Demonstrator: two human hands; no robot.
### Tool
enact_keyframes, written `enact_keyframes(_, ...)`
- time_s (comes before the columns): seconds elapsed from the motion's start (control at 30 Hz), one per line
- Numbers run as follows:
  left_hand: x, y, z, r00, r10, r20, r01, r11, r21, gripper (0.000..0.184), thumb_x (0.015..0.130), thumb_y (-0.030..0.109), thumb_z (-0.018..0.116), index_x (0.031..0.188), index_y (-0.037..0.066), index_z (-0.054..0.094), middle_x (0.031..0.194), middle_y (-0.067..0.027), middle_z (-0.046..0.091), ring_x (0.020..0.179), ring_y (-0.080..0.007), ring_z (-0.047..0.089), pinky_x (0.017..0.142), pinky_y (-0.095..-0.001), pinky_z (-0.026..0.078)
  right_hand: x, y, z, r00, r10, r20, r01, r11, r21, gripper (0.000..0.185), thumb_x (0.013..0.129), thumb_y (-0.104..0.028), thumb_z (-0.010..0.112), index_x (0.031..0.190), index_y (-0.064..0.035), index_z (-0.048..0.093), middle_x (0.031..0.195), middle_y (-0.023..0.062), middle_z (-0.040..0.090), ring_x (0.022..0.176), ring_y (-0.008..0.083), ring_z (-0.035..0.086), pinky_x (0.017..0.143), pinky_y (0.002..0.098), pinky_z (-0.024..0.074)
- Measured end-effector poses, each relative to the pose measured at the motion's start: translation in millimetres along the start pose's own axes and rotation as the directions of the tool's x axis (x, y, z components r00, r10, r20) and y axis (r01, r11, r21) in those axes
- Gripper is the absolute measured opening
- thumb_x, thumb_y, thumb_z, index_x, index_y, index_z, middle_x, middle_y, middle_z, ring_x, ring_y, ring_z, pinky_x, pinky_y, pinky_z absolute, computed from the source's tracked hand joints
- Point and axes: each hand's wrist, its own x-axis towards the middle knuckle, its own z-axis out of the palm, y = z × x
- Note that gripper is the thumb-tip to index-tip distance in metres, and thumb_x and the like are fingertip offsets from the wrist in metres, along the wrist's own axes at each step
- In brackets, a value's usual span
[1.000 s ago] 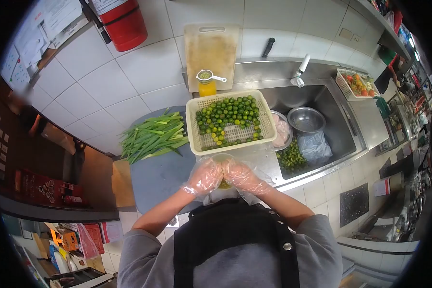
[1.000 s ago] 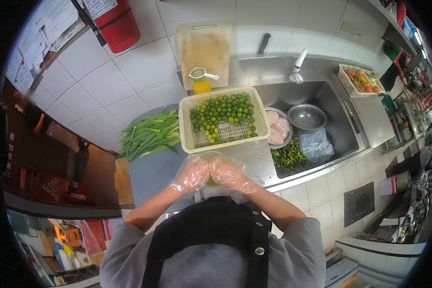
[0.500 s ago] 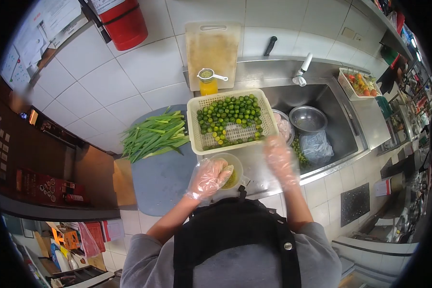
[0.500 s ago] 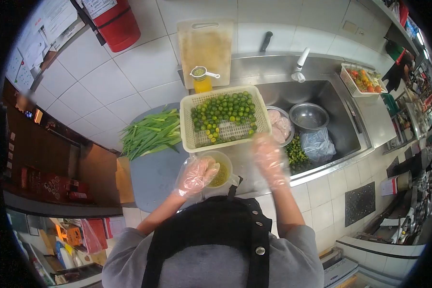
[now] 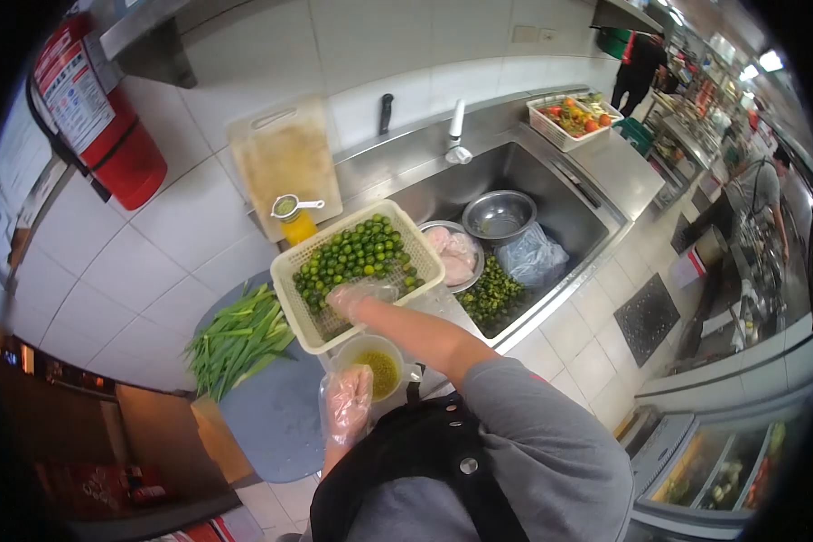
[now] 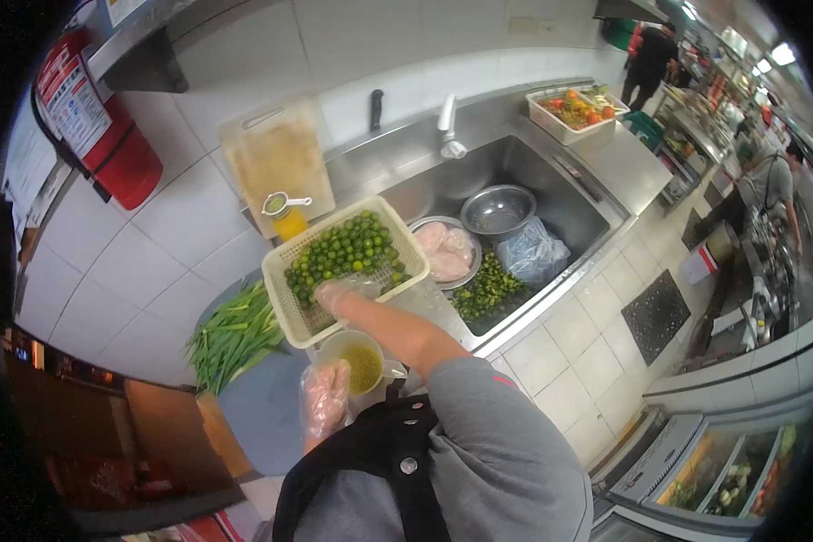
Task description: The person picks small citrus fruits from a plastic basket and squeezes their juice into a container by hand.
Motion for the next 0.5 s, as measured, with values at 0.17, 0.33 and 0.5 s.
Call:
enact_keyframes(0.17, 0.1, -10.2, 1.6, 0.970, -0.219, -0.102, 0.198, 0.962, -0.187, 0.012, 0.092, 0.010, 0.060, 0.087, 0.000, 0.064, 0.079, -0.0171, 0.063, 0.072, -0.0352, 0.060, 0.070, -0.0433, 0.048, 20.8, 16.6, 22.5, 0.998, -0.001, -0.060, 0.006, 0.997, 0.076, 0.029, 0.084, -0.024, 0.065, 0.097, 0.0012, 0.069, 0.091, 0.0205, 0.070, 0.090, 0.0304, 0.069, 0.075, 0.0417, 0.0557)
enact_keyframes(0.33, 11.8, -13.6, 7.3, 0.919, -0.225, -0.324, 0.125, 0.946, -0.300, 0.019, 0.093, 0.009, 0.061, 0.108, -0.002, 0.064, 0.094, -0.0131, 0.066, 0.086, -0.0241, 0.062, 0.083, -0.0356, 0.049, -100.7, -26.7, -65.5, 0.957, -0.108, -0.271, 0.270, 0.674, 0.687, 0.036, 0.086, -0.040, 0.068, 0.092, -0.0037, 0.068, 0.096, 0.0144, 0.069, 0.092, 0.0254, 0.066, 0.079, 0.0381, 0.0529)
enact_keyframes(0.5, 1.6, -38.9, 24.6, 0.915, -0.398, 0.063, 0.356, 0.726, -0.588, 0.026, 0.092, 0.012, 0.066, 0.114, -0.003, 0.063, 0.100, -0.0108, 0.065, 0.093, -0.0164, 0.059, 0.085, -0.0318, 0.048, -162.0, -36.5, -42.4, 0.985, 0.065, -0.161, 0.122, 0.400, 0.908, 0.033, 0.082, -0.030, 0.077, 0.095, -0.0025, 0.066, 0.089, 0.0107, 0.068, 0.081, 0.0223, 0.067, 0.072, 0.0336, 0.0533)
